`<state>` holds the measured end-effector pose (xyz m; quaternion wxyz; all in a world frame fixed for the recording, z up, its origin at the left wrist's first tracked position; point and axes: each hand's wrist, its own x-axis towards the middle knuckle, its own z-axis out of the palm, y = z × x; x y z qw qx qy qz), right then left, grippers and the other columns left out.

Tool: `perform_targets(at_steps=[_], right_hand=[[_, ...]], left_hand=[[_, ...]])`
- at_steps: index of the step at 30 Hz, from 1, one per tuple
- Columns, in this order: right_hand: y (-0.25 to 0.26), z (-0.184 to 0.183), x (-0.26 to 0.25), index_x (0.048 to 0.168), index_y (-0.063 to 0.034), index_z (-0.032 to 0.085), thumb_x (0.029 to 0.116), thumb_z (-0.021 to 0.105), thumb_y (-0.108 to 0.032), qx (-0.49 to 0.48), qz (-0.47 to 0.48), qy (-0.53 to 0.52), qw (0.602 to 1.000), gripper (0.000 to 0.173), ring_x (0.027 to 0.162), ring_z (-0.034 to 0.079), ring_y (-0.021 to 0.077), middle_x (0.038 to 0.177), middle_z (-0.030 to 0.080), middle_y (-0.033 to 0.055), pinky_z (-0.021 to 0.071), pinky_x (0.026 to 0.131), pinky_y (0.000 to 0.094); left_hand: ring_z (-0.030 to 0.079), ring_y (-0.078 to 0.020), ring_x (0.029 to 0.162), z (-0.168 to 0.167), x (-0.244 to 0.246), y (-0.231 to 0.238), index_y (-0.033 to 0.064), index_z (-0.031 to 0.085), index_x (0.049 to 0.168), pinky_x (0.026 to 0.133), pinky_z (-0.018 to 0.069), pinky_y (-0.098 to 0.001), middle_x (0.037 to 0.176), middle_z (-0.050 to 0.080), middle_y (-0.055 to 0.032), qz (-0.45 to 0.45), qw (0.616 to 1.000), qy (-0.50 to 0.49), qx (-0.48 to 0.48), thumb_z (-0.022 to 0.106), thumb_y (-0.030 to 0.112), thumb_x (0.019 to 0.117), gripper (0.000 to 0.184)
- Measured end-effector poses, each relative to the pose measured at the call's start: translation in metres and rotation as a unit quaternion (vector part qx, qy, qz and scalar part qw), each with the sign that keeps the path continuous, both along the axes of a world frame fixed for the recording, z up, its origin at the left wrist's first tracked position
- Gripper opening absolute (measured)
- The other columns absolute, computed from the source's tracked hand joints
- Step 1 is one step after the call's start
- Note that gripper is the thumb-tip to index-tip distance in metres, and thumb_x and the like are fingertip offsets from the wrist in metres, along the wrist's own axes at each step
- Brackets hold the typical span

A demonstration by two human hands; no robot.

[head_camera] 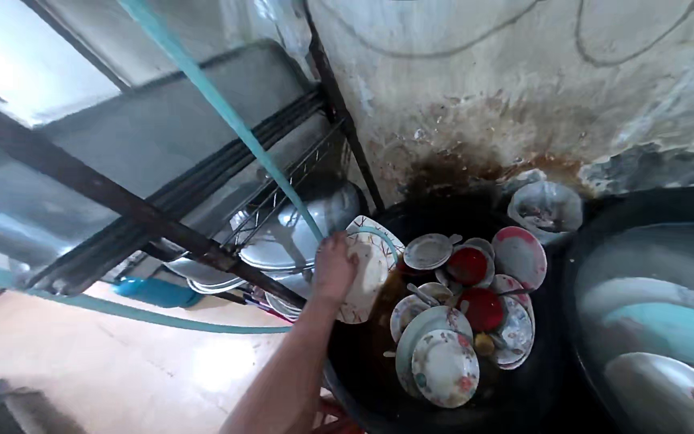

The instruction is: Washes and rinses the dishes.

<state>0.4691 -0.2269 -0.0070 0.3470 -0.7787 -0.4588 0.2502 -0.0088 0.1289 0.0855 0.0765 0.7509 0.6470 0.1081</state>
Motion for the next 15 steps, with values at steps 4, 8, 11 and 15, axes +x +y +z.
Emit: perform_targets(at_steps=[4, 8, 11, 15], right_hand=[[0.001, -0.001, 0.001, 0.145, 0.0086, 0.049, 0.1052, 0.044, -0.008, -0.039, -0.003, 0.004, 0.999, 0.043, 0.141, 0.047, 0.0337, 0.149, 0.048, 0.03, 0.0364, 0.119, 0.0445], [0.001, -0.004, 0.001, 0.149, -0.0002, 0.047, 0.1039, 0.048, -0.01, -0.11, -0.036, 0.038, 0.993, 0.047, 0.141, 0.046, 0.0354, 0.152, 0.046, 0.0262, 0.0389, 0.116, 0.0511], [0.001, -0.005, 0.004, 0.152, -0.0018, 0.044, 0.1009, 0.053, -0.011, -0.141, -0.084, 0.097, 0.982, 0.053, 0.138, 0.05, 0.0337, 0.151, 0.047, 0.0256, 0.0421, 0.112, 0.0519], [-0.001, -0.007, 0.009, 0.151, -0.0063, 0.044, 0.0949, 0.057, -0.007, -0.127, -0.151, 0.206, 0.958, 0.058, 0.118, 0.062, 0.0233, 0.14, 0.056, 0.0201, 0.0539, 0.096, 0.0443]], left_hand=[[0.057, -0.0514, 0.125, 0.002, -0.012, 0.028, 0.0074, 0.027, 0.161, 0.102, 0.0449, -0.069, 0.141, 0.054, -0.0319, 0.118, 0.984, -0.085, -0.105, 0.065, 0.017, 0.0991, 0.073], [0.055, -0.0494, 0.127, 0.006, 0.001, 0.017, 0.0058, 0.042, 0.153, 0.104, 0.0417, -0.0701, 0.137, 0.058, -0.0309, 0.114, 0.974, -0.085, -0.175, 0.068, 0.028, 0.0995, 0.064], [0.058, -0.0498, 0.124, -0.001, 0.009, 0.0, 0.0104, 0.049, 0.15, 0.101, 0.0443, -0.0703, 0.135, 0.059, -0.0301, 0.111, 0.979, -0.081, -0.153, 0.065, 0.01, 0.0976, 0.055], [0.061, -0.0517, 0.117, 0.015, -0.002, -0.023, 0.0151, 0.053, 0.149, 0.096, 0.0455, -0.0728, 0.128, 0.063, -0.0301, 0.096, 0.988, -0.073, -0.092, 0.061, 0.011, 0.101, 0.049]])
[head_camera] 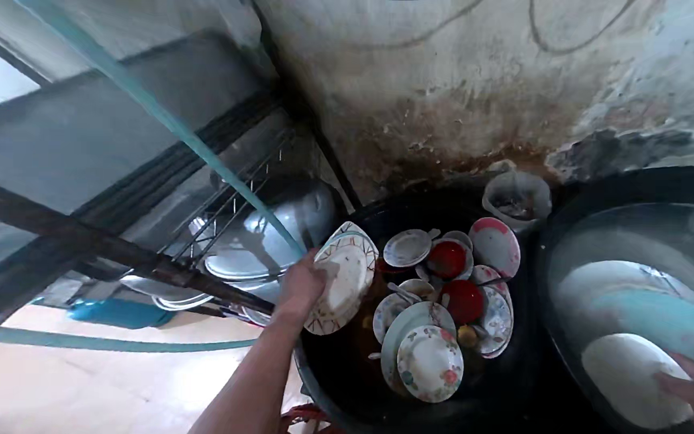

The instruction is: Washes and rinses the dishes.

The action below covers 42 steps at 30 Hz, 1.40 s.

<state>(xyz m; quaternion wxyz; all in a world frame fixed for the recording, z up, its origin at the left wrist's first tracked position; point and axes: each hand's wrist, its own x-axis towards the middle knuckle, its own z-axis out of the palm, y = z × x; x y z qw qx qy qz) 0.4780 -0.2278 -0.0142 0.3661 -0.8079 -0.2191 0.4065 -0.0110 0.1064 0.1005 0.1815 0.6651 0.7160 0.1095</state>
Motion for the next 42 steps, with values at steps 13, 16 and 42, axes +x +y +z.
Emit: perform_targets(at_steps=[13, 16, 42], right_hand=[[0.025, 0.056, -0.009, 0.146, -0.0081, 0.043, 0.0971, 0.048, 0.0, 0.037, -0.036, 0.09, 0.995, 0.05, 0.096, 0.067, 0.0118, 0.117, 0.062, 0.0071, 0.06, 0.08, 0.0357], [0.048, 0.083, -0.027, 0.144, -0.0091, 0.044, 0.0996, 0.045, 0.003, 0.035, -0.036, 0.095, 0.994, 0.046, 0.089, 0.069, 0.0129, 0.111, 0.064, 0.0075, 0.0608, 0.072, 0.0341], [0.069, 0.088, -0.032, 0.15, 0.0007, 0.045, 0.1012, 0.043, 0.006, 0.113, 0.128, -0.326, 0.93, 0.049, 0.135, 0.049, 0.0489, 0.147, 0.048, 0.0324, 0.0382, 0.11, 0.0667]], left_hand=[[0.071, -0.0241, 0.099, -0.001, 0.025, -0.058, 0.012, 0.053, 0.145, 0.088, 0.0585, -0.0451, 0.113, 0.072, -0.015, -0.059, 0.943, -0.267, -0.191, 0.073, 0.006, 0.0933, 0.055], [0.067, -0.0298, 0.111, -0.062, 0.049, -0.054, 0.0152, 0.051, 0.149, 0.094, 0.0551, -0.0521, 0.127, 0.067, -0.0168, -0.122, 0.939, -0.208, -0.245, 0.074, 0.015, 0.0932, 0.06], [0.055, -0.0332, 0.132, -0.084, 0.082, -0.034, 0.0121, 0.063, 0.139, 0.111, 0.0457, -0.0524, 0.139, 0.059, -0.017, -0.262, 0.958, -0.018, -0.117, 0.062, 0.013, 0.0999, 0.039]])
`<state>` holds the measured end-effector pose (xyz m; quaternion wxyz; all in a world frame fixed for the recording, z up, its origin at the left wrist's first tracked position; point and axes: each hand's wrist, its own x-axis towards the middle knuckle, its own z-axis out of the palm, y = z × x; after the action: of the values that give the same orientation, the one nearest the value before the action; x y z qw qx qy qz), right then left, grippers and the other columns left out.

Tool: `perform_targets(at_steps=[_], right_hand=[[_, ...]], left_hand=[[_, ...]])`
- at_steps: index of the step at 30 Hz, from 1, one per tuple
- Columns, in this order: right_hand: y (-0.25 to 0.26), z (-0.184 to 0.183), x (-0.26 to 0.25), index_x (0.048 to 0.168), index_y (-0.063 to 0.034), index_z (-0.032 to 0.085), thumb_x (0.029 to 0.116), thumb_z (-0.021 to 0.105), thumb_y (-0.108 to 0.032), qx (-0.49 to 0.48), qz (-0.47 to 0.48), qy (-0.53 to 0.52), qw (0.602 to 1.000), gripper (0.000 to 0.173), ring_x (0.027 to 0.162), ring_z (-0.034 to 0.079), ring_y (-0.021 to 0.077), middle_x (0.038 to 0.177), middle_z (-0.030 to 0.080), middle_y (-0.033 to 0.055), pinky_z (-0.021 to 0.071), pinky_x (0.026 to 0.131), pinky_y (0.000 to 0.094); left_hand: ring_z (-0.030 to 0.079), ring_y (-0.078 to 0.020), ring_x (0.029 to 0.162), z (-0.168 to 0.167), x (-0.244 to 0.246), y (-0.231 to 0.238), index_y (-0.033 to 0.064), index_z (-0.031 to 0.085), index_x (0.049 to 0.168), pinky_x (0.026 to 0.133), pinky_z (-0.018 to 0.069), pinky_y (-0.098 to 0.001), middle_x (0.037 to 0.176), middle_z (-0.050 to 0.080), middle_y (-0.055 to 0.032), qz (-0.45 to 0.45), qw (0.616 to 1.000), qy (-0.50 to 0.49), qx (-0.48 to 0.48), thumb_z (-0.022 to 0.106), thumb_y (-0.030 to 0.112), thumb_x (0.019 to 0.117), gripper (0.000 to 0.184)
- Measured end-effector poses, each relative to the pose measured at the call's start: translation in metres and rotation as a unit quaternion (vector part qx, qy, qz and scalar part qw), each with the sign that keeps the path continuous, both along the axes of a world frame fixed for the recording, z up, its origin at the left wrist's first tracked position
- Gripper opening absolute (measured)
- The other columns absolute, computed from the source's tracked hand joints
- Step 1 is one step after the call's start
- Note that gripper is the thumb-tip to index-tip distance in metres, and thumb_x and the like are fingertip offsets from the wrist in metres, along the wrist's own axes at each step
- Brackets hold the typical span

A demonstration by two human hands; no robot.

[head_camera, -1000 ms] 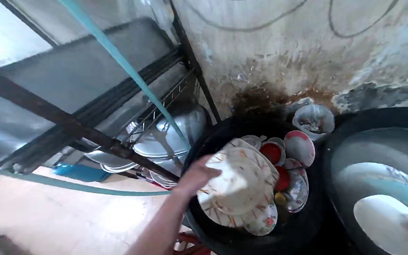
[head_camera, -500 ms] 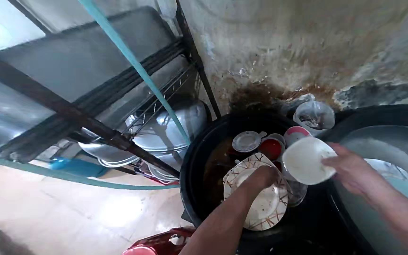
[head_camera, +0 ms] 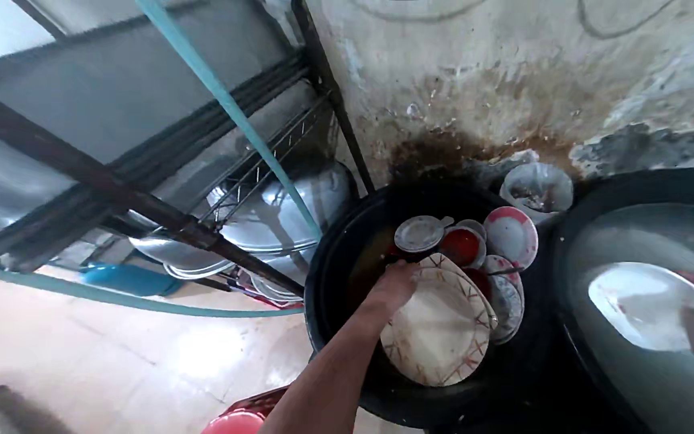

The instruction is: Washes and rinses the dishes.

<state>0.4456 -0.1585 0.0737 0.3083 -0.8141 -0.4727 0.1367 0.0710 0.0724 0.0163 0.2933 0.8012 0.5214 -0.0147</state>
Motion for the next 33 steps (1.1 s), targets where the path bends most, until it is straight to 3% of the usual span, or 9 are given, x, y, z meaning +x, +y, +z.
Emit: perform_targets(at_steps=[4, 7, 11, 13, 21, 25, 27, 30, 33], right_hand=[[-0.043, -0.032, 0.012, 0.148, 0.0058, 0.046, 0.0993, 0.042, 0.008, -0.032, 0.002, 0.01, 0.999, 0.049, 0.14, 0.044, 0.0479, 0.149, 0.045, 0.0341, 0.035, 0.115, 0.0624], [-0.057, -0.058, 0.022, 0.15, 0.0047, 0.043, 0.0975, 0.045, 0.007, -0.035, -0.074, 0.132, 0.988, 0.053, 0.138, 0.047, 0.0419, 0.15, 0.045, 0.0326, 0.0396, 0.112, 0.0575], [-0.048, -0.051, 0.018, 0.152, -0.013, 0.04, 0.0995, 0.047, 0.003, -0.057, -0.218, 0.336, 0.914, 0.055, 0.095, 0.064, 0.0204, 0.126, 0.058, 0.0173, 0.0567, 0.073, 0.0393], [-0.033, -0.025, 0.005, 0.151, -0.0137, 0.041, 0.1005, 0.045, 0.004, -0.046, -0.226, 0.374, 0.898, 0.053, 0.088, 0.065, 0.0196, 0.121, 0.058, 0.0159, 0.0565, 0.068, 0.0379], [0.075, 0.058, -0.063, 0.147, -0.0114, 0.046, 0.0997, 0.048, 0.006, 0.039, -0.04, 0.382, 0.922, 0.05, 0.096, 0.067, 0.0221, 0.122, 0.063, 0.0149, 0.0583, 0.078, 0.0417], [0.103, 0.084, -0.086, 0.151, -0.0115, 0.046, 0.0988, 0.047, -0.002, 0.139, 0.104, 0.181, 0.968, 0.053, 0.124, 0.061, 0.0191, 0.143, 0.058, 0.0134, 0.0522, 0.103, 0.0435], [0.102, 0.09, -0.076, 0.147, -0.0069, 0.051, 0.1018, 0.044, -0.006, 0.187, 0.16, 0.053, 0.968, 0.046, 0.128, 0.059, 0.021, 0.143, 0.058, 0.0156, 0.0492, 0.107, 0.0436], [0.091, 0.082, -0.058, 0.128, -0.0093, 0.069, 0.1031, 0.051, -0.006, 0.138, 0.198, 0.085, 0.967, 0.031, 0.124, 0.062, 0.0174, 0.135, 0.065, 0.0085, 0.0507, 0.105, 0.0438], [0.087, 0.064, -0.06, 0.118, -0.0139, 0.076, 0.0969, 0.056, 0.004, 0.035, 0.296, 0.069, 0.952, 0.034, 0.136, 0.053, 0.0322, 0.15, 0.053, 0.0144, 0.0464, 0.108, 0.0564]], left_hand=[[0.057, -0.0328, 0.129, 0.01, -0.007, -0.004, 0.0104, 0.062, 0.139, 0.108, 0.0469, -0.0526, 0.14, 0.058, -0.018, 0.051, 0.997, -0.05, -0.034, 0.062, 0.017, 0.1023, 0.038], [0.061, -0.0334, 0.123, 0.025, -0.004, -0.013, 0.0076, 0.058, 0.142, 0.104, 0.0479, -0.0566, 0.135, 0.063, -0.0191, 0.109, 0.982, -0.068, -0.138, 0.061, 0.028, 0.1045, 0.042], [0.064, -0.0296, 0.115, 0.03, 0.004, -0.016, 0.0089, 0.059, 0.139, 0.099, 0.0513, -0.053, 0.129, 0.065, -0.0169, 0.174, 0.945, -0.184, -0.209, 0.061, 0.026, 0.1042, 0.039], [0.064, -0.0278, 0.113, 0.039, 0.018, -0.015, 0.0072, 0.059, 0.137, 0.098, 0.0513, -0.0502, 0.127, 0.065, -0.0171, 0.155, 0.942, -0.211, -0.209, 0.059, 0.024, 0.1056, 0.036], [0.055, -0.039, 0.131, 0.102, 0.098, 0.002, 0.0046, 0.055, 0.145, 0.108, 0.0425, -0.0604, 0.142, 0.057, -0.024, -0.065, 0.988, -0.02, -0.14, 0.059, 0.014, 0.1033, 0.043], [0.059, -0.04, 0.124, 0.118, 0.099, 0.003, 0.0008, 0.059, 0.138, 0.106, 0.0452, -0.0602, 0.133, 0.062, -0.0255, -0.083, 0.991, -0.032, -0.104, 0.065, 0.013, 0.0997, 0.041], [0.062, -0.0355, 0.12, 0.128, 0.085, 0.003, 0.0067, 0.066, 0.133, 0.103, 0.0471, -0.0598, 0.129, 0.065, -0.0204, -0.067, 0.992, -0.066, -0.08, 0.065, 0.019, 0.1012, 0.034], [0.066, -0.022, 0.11, 0.153, 0.068, -0.002, 0.0089, 0.072, 0.122, 0.098, 0.052, -0.0484, 0.12, 0.07, -0.011, -0.045, 0.986, -0.145, -0.067, 0.066, 0.015, 0.1, 0.024], [0.066, -0.0121, 0.106, 0.179, 0.072, -0.014, 0.0078, 0.074, 0.118, 0.096, 0.0524, -0.0363, 0.117, 0.071, -0.0064, -0.089, 0.977, -0.19, -0.047, 0.066, 0.01, 0.0995, 0.02]])
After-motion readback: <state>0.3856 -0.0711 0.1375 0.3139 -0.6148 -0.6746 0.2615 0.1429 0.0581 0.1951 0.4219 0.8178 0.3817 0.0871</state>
